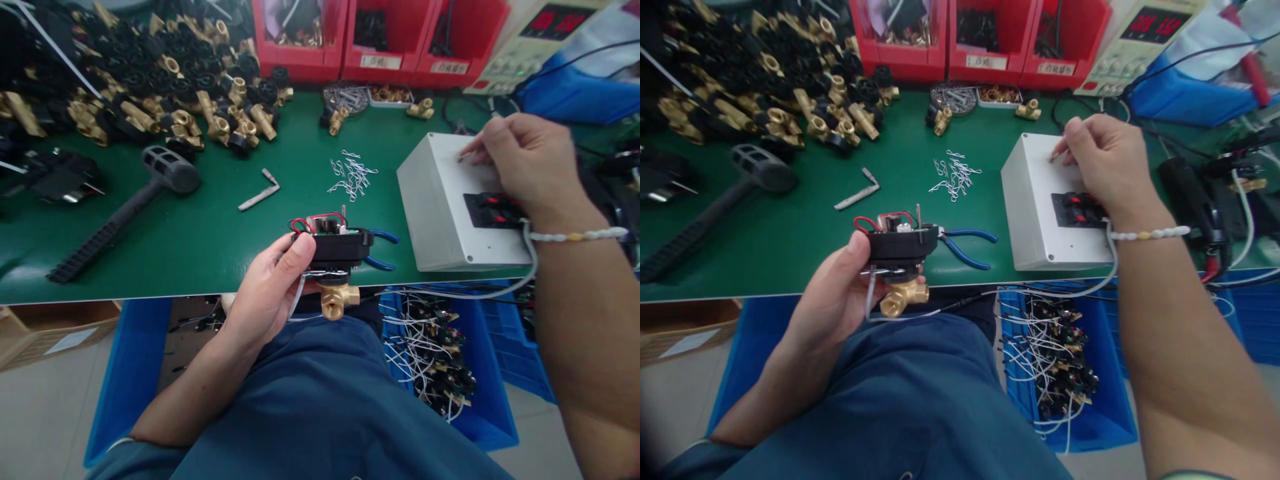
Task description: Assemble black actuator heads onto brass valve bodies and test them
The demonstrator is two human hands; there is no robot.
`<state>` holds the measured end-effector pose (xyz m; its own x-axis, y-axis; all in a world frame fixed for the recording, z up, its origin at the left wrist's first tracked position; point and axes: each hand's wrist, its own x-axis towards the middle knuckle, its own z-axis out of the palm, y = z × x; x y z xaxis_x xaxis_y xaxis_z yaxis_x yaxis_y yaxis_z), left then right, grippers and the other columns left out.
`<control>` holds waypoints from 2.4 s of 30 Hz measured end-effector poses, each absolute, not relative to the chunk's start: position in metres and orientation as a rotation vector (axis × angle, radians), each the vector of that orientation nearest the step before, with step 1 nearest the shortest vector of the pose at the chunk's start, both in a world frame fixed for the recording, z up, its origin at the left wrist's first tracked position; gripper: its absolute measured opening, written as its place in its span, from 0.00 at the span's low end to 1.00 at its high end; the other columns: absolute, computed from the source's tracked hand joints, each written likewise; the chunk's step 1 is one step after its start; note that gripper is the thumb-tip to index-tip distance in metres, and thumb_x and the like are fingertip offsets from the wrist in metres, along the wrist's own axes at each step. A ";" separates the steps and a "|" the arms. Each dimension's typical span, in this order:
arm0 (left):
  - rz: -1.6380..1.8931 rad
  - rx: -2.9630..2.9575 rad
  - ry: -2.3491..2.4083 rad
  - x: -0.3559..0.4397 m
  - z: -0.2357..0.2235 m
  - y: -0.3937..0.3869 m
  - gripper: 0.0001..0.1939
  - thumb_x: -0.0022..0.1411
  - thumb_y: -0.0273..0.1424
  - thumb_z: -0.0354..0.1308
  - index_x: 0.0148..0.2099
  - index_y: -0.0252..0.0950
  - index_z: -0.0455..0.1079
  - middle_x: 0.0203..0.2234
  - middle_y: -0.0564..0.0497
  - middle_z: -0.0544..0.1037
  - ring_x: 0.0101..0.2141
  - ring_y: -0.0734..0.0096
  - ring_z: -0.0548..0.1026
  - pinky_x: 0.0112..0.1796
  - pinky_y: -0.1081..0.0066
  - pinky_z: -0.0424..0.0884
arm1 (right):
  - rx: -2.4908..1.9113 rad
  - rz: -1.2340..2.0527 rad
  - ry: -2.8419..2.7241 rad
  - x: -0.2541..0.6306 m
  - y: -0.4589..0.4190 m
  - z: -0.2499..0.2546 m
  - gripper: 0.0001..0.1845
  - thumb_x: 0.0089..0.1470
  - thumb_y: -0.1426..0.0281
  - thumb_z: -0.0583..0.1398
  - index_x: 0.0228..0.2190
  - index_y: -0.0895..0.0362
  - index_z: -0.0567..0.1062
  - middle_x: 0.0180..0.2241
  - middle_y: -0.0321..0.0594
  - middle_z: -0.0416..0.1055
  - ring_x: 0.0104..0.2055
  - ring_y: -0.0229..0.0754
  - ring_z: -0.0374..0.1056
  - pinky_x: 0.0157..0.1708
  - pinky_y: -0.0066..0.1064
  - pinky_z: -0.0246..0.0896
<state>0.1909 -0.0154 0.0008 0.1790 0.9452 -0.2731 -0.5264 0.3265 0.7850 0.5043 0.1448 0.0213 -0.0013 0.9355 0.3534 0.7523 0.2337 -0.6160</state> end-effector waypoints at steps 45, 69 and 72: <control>1.174 0.913 0.890 0.188 0.002 -0.032 0.22 0.61 0.36 0.69 0.55 0.42 0.71 0.48 0.49 0.81 0.46 0.59 0.80 0.46 0.67 0.78 | -1.767 0.344 -1.741 0.495 0.134 0.029 0.10 0.61 0.68 0.62 0.31 0.57 0.82 0.25 0.37 0.71 0.25 0.31 0.60 0.26 0.28 0.49; 1.162 0.529 0.784 0.193 -0.006 -0.020 0.20 0.67 0.46 0.60 0.53 0.38 0.76 0.49 0.46 0.81 0.53 0.53 0.78 0.48 0.60 0.81 | -1.729 0.342 -1.731 0.494 0.136 0.030 0.06 0.57 0.71 0.62 0.30 0.55 0.81 0.28 0.37 0.75 0.27 0.32 0.64 0.31 0.28 0.56; 1.164 0.534 0.800 0.193 -0.008 -0.021 0.21 0.67 0.46 0.60 0.54 0.38 0.75 0.49 0.45 0.81 0.53 0.52 0.78 0.48 0.59 0.81 | -1.736 0.338 -1.736 0.493 0.136 0.030 0.07 0.57 0.71 0.63 0.30 0.55 0.81 0.28 0.38 0.76 0.27 0.33 0.65 0.30 0.28 0.57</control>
<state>0.1930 -0.0210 -0.0075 0.1779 0.9455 -0.2727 -0.5938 0.3242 0.7364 0.4933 0.1361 0.0299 0.0893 0.9614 0.2603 0.7937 0.0892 -0.6017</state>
